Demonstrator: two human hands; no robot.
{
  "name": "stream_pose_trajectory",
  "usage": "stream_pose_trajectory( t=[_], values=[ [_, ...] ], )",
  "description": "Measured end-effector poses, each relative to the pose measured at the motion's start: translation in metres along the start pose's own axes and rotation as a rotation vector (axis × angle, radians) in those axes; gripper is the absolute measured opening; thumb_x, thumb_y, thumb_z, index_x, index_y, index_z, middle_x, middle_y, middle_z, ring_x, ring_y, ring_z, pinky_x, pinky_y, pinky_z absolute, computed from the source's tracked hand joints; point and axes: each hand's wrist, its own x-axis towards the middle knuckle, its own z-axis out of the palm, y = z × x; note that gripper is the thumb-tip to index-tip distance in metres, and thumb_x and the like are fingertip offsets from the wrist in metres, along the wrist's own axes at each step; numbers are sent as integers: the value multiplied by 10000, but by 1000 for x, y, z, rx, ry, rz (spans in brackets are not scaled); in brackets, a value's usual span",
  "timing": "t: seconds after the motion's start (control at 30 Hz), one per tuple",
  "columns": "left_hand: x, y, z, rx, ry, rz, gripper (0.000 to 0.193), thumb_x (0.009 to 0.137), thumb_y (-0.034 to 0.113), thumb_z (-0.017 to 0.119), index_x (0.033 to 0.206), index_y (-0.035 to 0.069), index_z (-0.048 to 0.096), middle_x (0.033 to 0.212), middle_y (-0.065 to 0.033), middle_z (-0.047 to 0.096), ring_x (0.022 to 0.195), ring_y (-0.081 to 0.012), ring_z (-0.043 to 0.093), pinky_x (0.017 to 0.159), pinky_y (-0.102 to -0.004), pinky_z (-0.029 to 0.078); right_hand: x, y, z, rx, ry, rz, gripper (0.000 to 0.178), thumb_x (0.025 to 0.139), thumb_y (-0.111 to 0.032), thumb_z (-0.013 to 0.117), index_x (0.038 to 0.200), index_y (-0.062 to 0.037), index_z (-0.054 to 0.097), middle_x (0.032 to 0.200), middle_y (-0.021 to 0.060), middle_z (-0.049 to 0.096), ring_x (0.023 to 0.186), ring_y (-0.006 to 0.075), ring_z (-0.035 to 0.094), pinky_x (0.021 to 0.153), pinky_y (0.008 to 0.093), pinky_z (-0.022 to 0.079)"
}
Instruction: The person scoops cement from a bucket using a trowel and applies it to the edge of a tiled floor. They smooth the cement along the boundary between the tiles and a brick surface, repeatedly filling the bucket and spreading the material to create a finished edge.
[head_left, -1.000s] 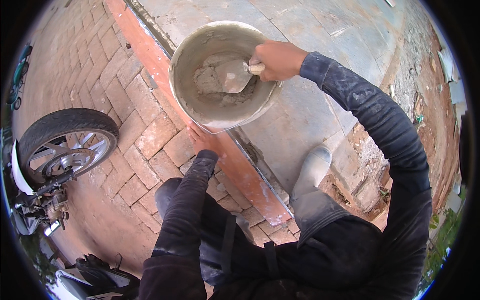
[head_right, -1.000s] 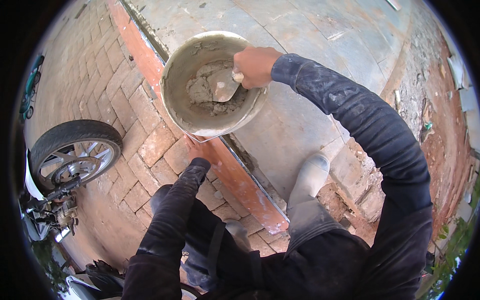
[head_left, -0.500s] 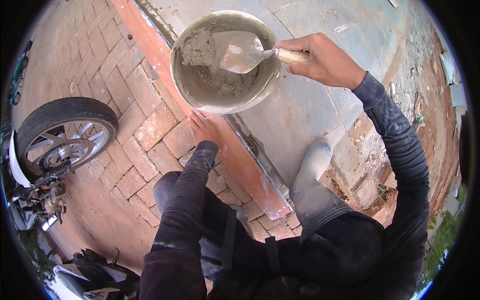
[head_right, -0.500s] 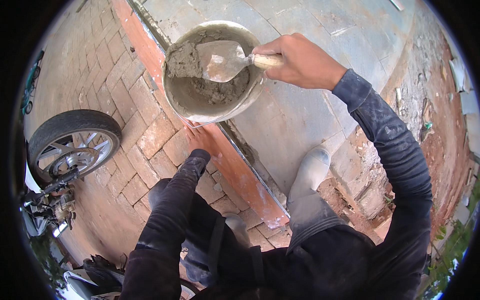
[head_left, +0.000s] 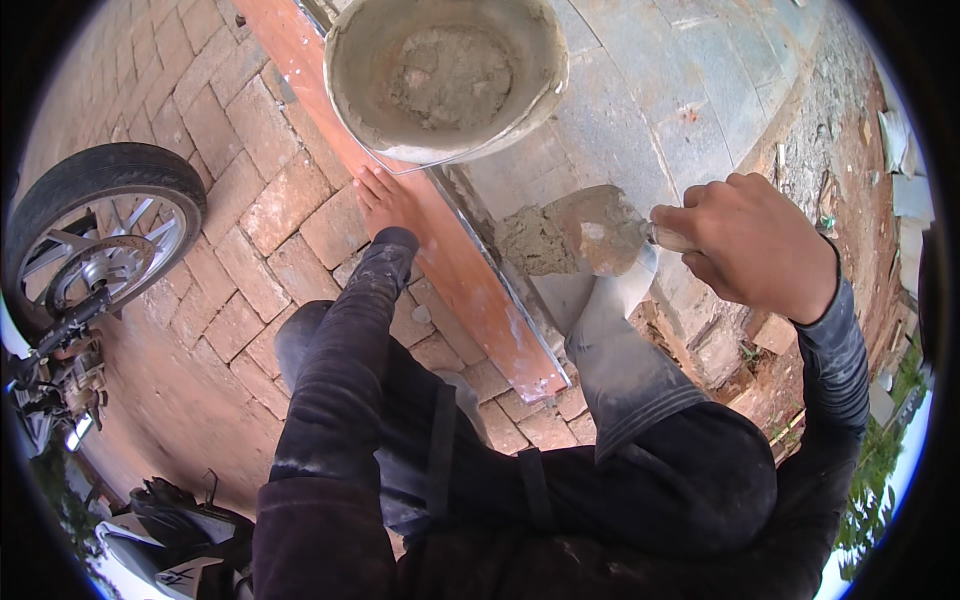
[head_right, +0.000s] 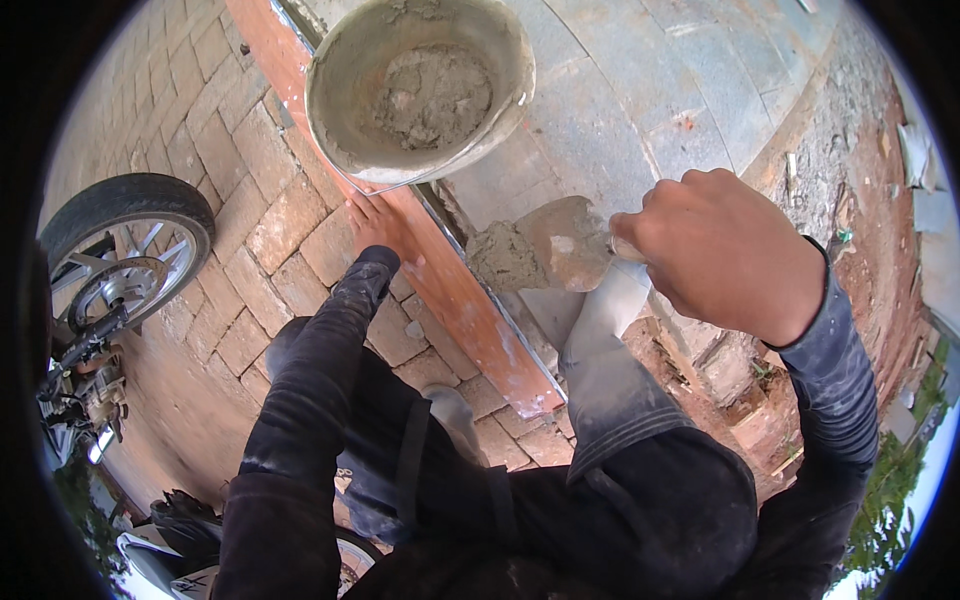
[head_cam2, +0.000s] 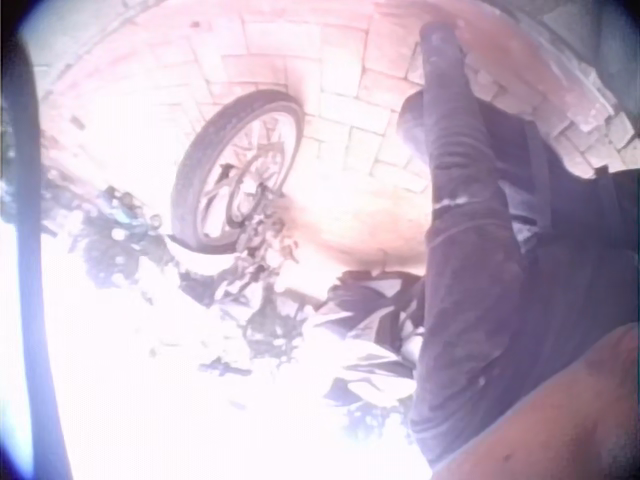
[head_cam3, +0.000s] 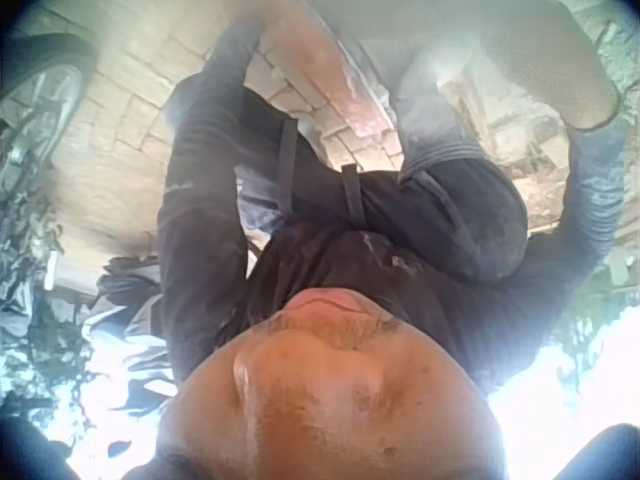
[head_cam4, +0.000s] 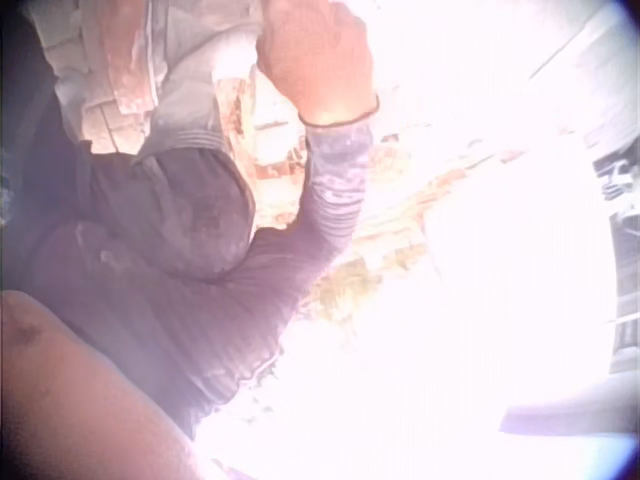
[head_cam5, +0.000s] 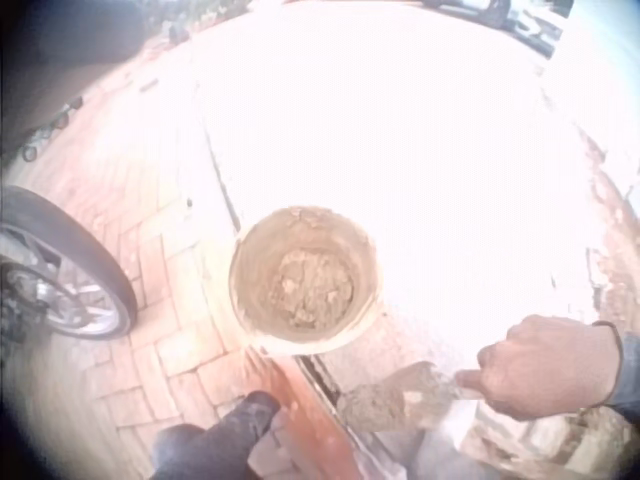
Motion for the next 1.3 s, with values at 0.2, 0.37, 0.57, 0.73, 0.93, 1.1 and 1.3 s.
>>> stream_pose_trajectory(
  t=[0.2,0.37,0.57,0.73,0.93,1.1,1.3],
  values=[
    [3,3,6,2,11,31,1459,506,438,929,1463,-147,-4,1537,-367,51,1455,-465,118,1189,-435,192,67,-50,47,-152,64,-150,62,725,-103,641,669,-82,656,648,90,633,686,259,675,585,366,513],
    [5,1,10,10,4,39,1490,491,475,934,1457,-161,-6,1530,-386,29,1450,-482,108,1184,-439,206,63,-48,28,-183,67,-111,43,716,-95,645,745,-67,661,665,97,636,700,284,672,603,376,511],
    [7,1,-4,179,-69,66,1430,538,539,902,1449,-165,54,1505,-392,126,1422,-485,203,1154,-428,280,15,-18,22,-87,-54,61,273,746,-149,689,977,-38,593,754,144,659,759,330,672,659,434,516],
    [65,-16,-34,288,-348,431,1123,605,641,823,1303,-154,446,1349,-320,495,1305,-383,472,1103,-414,358,-42,-19,47,384,-109,206,442,763,-203,729,1095,-43,484,764,203,639,798,397,653,685,498,495],
    [48,-12,-4,376,-102,346,1220,590,748,754,1322,-165,409,1387,-350,420,1336,-441,399,1118,-466,322,-158,-54,100,631,241,565,342,928,-270,613,1182,-49,551,815,197,616,775,380,613,702,452,453],
    [27,0,20,375,54,205,1438,578,759,754,1437,-192,103,1480,-421,179,1413,-520,201,1135,-490,294,-269,-125,126,752,252,1175,474,951,-352,607,1273,-10,538,799,150,611,733,308,600,689,414,455],
    [44,-22,62,179,223,206,1355,643,668,764,1458,-154,61,1494,-410,158,1430,-475,209,1175,-444,224,-287,-150,124,754,329,1190,491,972,-400,569,1264,-6,550,760,130,606,569,266,526,623,383,445]
  ],
)
